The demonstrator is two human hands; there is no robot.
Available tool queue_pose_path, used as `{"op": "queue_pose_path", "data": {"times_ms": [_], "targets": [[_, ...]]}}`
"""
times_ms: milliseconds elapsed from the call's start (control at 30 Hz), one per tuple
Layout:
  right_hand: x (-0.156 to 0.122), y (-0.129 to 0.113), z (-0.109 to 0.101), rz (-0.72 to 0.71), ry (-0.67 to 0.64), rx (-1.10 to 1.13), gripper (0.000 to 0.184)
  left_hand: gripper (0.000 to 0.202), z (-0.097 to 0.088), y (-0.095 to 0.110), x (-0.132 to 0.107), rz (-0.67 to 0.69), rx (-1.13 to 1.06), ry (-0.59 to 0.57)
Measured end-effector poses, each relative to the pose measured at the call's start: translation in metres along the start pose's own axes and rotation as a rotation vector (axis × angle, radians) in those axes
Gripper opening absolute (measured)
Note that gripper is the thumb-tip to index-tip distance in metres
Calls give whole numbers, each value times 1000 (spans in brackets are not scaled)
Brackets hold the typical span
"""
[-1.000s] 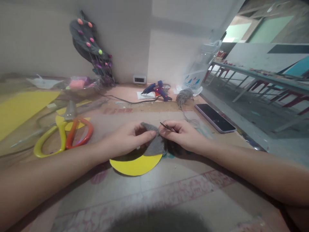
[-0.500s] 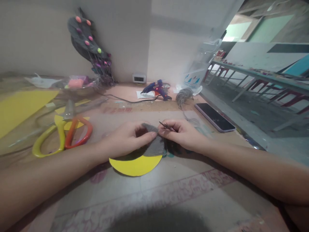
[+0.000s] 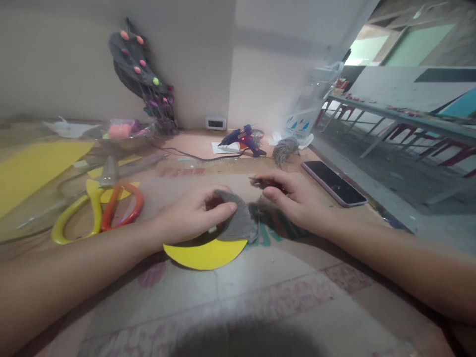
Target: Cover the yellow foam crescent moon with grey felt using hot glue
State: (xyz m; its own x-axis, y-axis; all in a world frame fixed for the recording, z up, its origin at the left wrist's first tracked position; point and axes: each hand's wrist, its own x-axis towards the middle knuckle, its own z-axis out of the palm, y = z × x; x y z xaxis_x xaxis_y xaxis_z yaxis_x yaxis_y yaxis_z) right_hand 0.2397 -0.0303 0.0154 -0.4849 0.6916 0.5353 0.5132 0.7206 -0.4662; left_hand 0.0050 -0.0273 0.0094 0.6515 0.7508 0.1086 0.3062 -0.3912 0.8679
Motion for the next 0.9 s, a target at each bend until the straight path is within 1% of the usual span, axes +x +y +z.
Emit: {"op": "queue_pose_path", "data": {"times_ms": [100, 167, 300, 467, 700, 900], "targets": [[0, 1, -2, -172, -65, -176, 26, 18, -1, 0, 0, -17, -7, -7], [0, 1, -5, -236, -100, -254, 28, 17, -1, 0, 0, -23, -14, -13], [-1, 2, -8, -283, -124, -319, 31, 16, -1, -1, 0, -33, -25, -4], [-4, 5, -3, -366, -101, -368, 28, 16, -1, -1, 2, -46, -8, -3], [-3, 5, 0, -368, -87, -364, 26, 17, -2, -3, 2, -17, 52, -4], [-3, 7, 1, -373, -85, -381, 25, 18, -2, -3, 0, -24, 68, -5]]}}
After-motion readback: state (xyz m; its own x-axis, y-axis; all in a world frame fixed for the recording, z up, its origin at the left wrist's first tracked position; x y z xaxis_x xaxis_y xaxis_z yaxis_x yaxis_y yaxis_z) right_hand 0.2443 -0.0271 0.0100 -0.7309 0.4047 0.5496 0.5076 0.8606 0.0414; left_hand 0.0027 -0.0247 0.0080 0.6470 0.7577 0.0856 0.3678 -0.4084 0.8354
